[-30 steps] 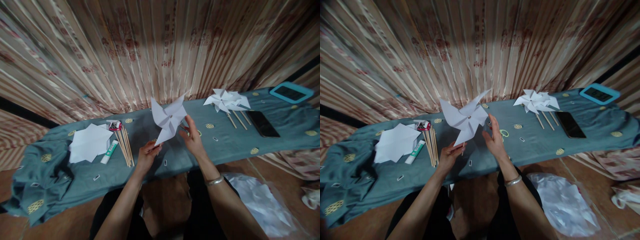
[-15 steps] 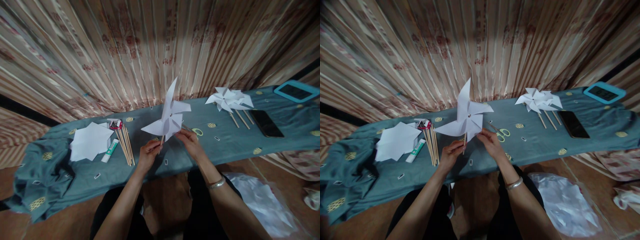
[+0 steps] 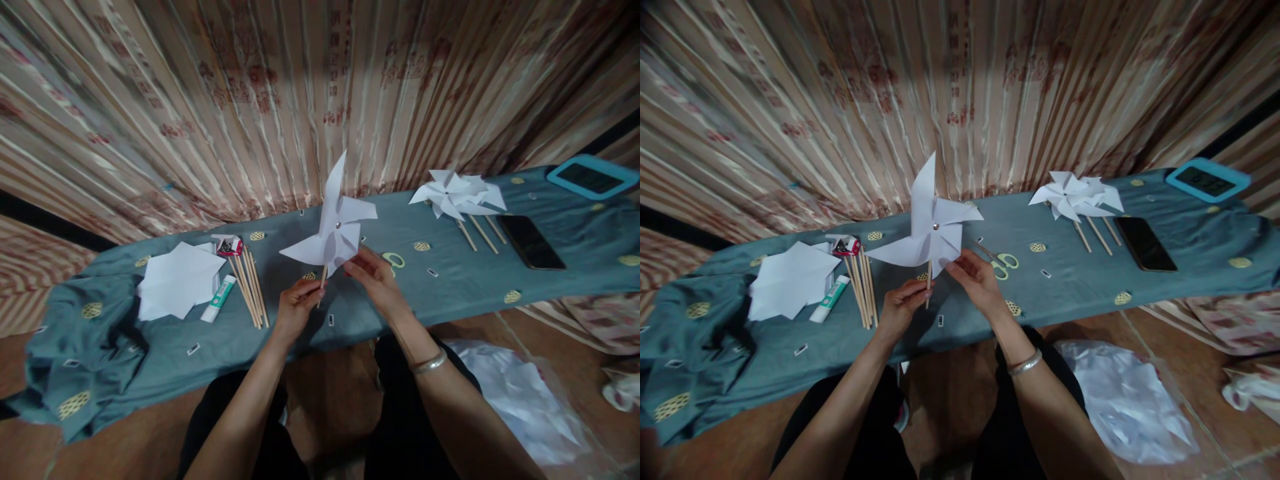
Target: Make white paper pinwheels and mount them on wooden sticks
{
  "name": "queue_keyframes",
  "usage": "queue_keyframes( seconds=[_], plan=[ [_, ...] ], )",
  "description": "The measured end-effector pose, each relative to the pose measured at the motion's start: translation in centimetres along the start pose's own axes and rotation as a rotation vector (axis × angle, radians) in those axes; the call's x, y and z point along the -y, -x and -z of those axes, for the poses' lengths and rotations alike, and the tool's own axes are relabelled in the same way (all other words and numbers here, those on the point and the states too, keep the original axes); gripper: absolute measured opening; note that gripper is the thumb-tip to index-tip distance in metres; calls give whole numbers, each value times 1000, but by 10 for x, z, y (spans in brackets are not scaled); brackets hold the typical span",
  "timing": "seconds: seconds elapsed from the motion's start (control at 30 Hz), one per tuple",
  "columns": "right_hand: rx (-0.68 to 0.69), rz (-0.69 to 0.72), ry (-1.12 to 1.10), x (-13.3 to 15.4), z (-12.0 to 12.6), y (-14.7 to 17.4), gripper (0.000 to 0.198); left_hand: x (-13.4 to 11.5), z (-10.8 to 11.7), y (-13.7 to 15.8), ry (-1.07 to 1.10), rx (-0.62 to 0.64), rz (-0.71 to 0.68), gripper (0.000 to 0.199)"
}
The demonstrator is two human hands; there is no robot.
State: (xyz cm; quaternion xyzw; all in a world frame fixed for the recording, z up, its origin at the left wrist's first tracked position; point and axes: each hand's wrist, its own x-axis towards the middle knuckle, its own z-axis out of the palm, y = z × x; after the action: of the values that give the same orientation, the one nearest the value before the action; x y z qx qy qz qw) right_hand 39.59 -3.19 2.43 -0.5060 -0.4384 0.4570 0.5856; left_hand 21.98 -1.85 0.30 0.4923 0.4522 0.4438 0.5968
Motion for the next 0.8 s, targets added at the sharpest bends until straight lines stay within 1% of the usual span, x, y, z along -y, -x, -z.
queue_keyframes(
  seconds=[0.1, 0.27, 0.4, 0.53, 0.63, 0.8],
  plan=[
    [-27, -52, -114, 2, -4, -1, 30, 2, -1, 0, 1, 1, -9, 14],
    [-44, -148, -293, 6, -3, -1, 30, 4, 0, 0, -9, -1, -24, 14],
    [-38, -191, -373, 7, -1, -1, 26, 5, 1, -1, -20, 14, -44, 16],
    [-21, -216, -476, 7, 0, -1, 26, 9, 2, -3, -31, 16, -55, 20],
    [41, -223, -444, 7, -3, 3, 26, 11, 1, -3, -40, 20, -64, 19],
    [286, -148, -177, 11, -11, 15, 29, 13, 1, -3, -44, 47, -87, 20]
  ],
)
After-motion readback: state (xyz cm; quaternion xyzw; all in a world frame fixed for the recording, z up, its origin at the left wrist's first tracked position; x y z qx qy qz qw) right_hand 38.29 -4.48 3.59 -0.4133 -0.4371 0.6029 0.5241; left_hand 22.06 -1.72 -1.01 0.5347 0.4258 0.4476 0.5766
